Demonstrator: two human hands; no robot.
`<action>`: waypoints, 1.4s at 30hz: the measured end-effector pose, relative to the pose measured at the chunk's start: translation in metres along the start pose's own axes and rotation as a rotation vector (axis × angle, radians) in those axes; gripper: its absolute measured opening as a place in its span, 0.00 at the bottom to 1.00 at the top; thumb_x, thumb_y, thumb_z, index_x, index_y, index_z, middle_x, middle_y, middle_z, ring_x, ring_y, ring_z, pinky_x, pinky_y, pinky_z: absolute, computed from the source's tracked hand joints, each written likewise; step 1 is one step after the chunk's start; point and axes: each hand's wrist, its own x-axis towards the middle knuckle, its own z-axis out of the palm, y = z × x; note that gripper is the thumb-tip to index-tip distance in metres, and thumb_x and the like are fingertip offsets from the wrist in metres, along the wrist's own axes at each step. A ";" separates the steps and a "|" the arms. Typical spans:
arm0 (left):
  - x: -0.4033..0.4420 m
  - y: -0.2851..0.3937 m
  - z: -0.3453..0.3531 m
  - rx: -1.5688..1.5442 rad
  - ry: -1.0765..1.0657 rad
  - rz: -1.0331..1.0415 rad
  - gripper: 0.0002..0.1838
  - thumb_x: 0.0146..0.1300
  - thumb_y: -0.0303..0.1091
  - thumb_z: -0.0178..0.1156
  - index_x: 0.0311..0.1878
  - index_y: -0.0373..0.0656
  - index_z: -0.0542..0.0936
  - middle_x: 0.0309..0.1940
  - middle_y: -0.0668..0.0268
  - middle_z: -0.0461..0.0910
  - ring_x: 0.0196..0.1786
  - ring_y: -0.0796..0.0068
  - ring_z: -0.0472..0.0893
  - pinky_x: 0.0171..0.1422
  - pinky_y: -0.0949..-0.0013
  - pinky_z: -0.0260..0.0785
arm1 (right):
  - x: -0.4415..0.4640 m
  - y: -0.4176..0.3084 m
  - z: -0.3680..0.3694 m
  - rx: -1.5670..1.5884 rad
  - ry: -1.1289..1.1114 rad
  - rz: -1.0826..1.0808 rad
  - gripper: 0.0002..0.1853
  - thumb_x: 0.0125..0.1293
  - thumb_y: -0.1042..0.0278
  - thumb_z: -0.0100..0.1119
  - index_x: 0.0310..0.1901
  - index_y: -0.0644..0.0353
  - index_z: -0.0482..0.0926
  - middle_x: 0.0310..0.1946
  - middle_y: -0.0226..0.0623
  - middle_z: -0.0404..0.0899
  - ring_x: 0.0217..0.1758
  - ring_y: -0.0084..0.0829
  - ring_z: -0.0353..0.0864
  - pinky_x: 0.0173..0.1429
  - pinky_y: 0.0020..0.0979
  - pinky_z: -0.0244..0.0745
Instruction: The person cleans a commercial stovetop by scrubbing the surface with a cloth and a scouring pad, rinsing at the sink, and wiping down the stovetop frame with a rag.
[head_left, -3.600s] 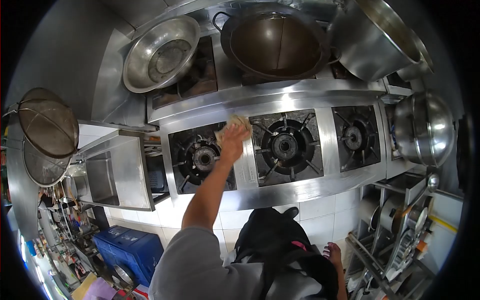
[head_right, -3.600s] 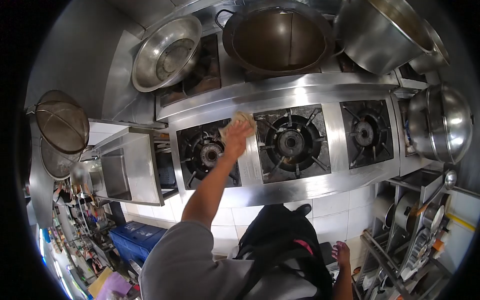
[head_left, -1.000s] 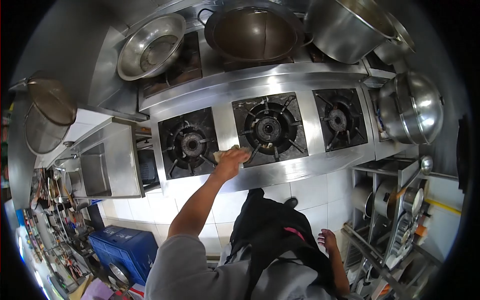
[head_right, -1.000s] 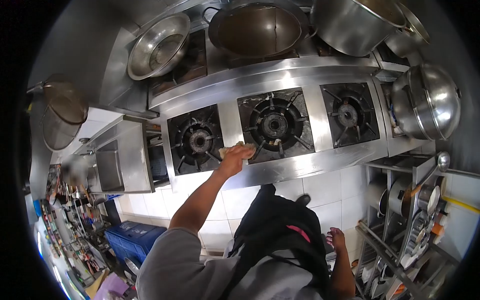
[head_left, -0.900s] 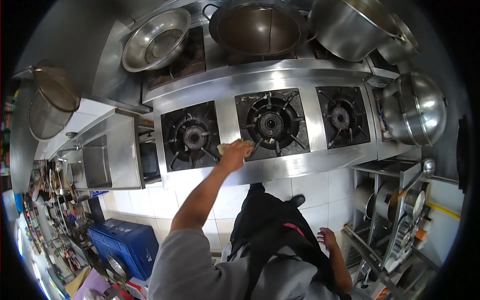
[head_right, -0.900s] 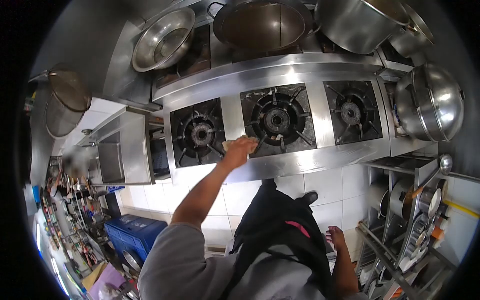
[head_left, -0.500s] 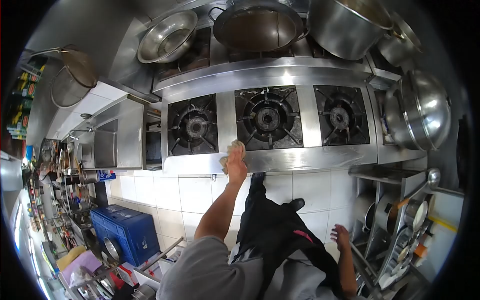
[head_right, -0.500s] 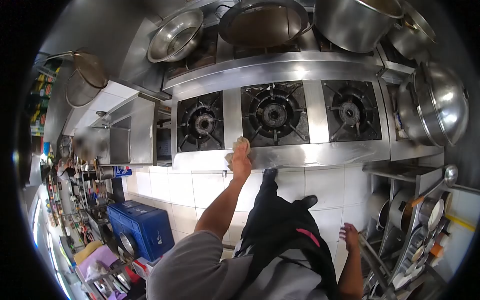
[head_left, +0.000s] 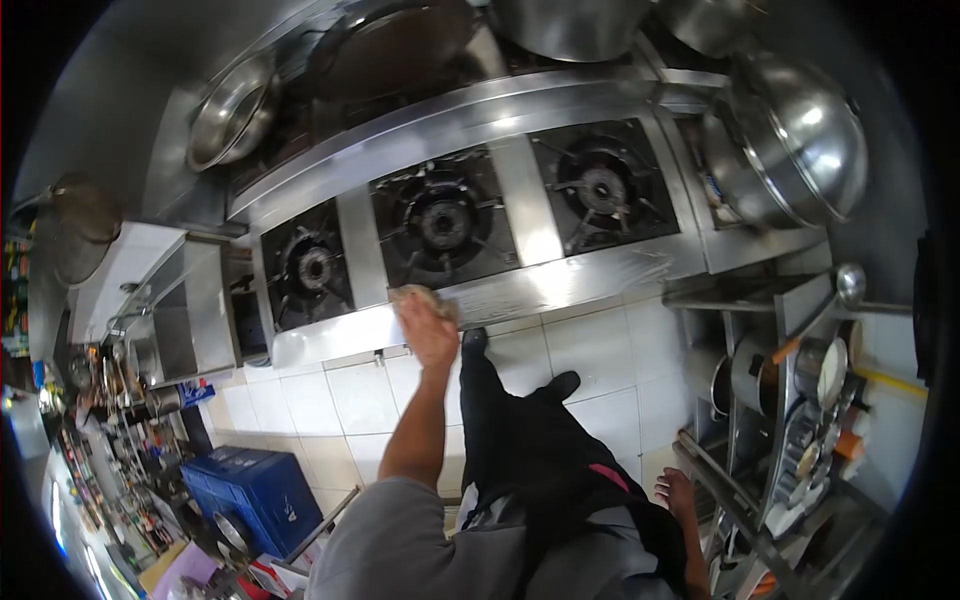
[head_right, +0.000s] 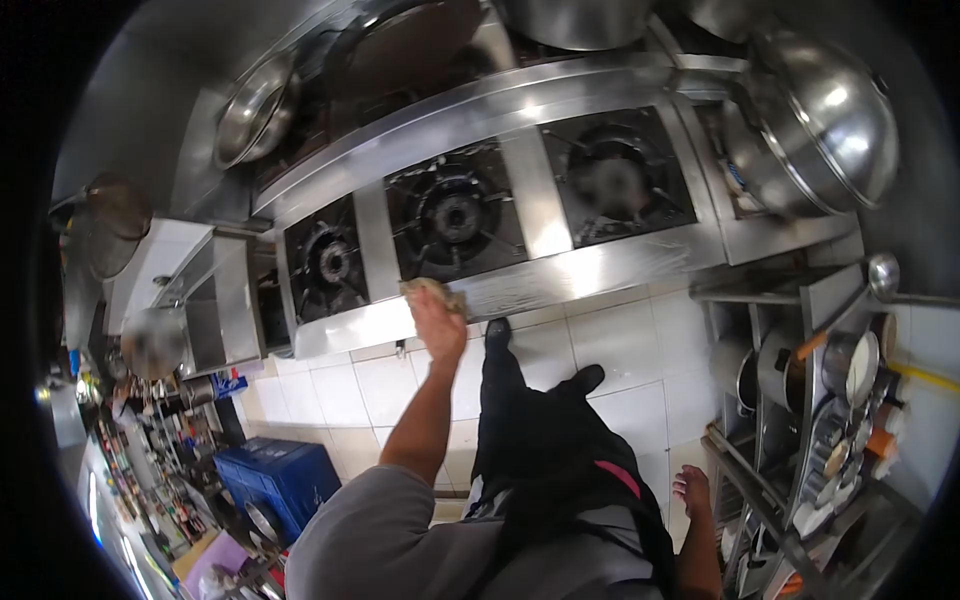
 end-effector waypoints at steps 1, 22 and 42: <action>0.000 0.044 0.003 -0.012 -0.151 -0.059 0.42 0.57 0.35 0.57 0.75 0.30 0.59 0.75 0.41 0.58 0.78 0.36 0.56 0.81 0.36 0.43 | -0.005 -0.002 0.003 0.030 -0.013 -0.028 0.18 0.70 0.63 0.54 0.59 0.55 0.75 0.42 0.34 0.80 0.38 0.29 0.80 0.40 0.33 0.77; 0.042 0.496 0.137 -0.984 -0.531 0.314 0.33 0.51 0.24 0.69 0.63 0.43 0.73 0.62 0.57 0.76 0.70 0.48 0.71 0.79 0.49 0.55 | -0.017 0.193 -0.047 0.422 -0.004 -0.050 0.18 0.71 0.59 0.57 0.59 0.54 0.73 0.41 0.38 0.79 0.37 0.33 0.81 0.36 0.34 0.79; 0.330 -0.132 0.073 -0.267 -0.208 -0.234 0.15 0.61 0.31 0.56 0.50 0.47 0.83 0.46 0.53 0.85 0.52 0.55 0.84 0.60 0.58 0.75 | 0.023 -0.181 0.039 -0.036 -0.009 -0.213 0.14 0.71 0.65 0.55 0.55 0.55 0.75 0.38 0.32 0.79 0.34 0.25 0.79 0.37 0.27 0.75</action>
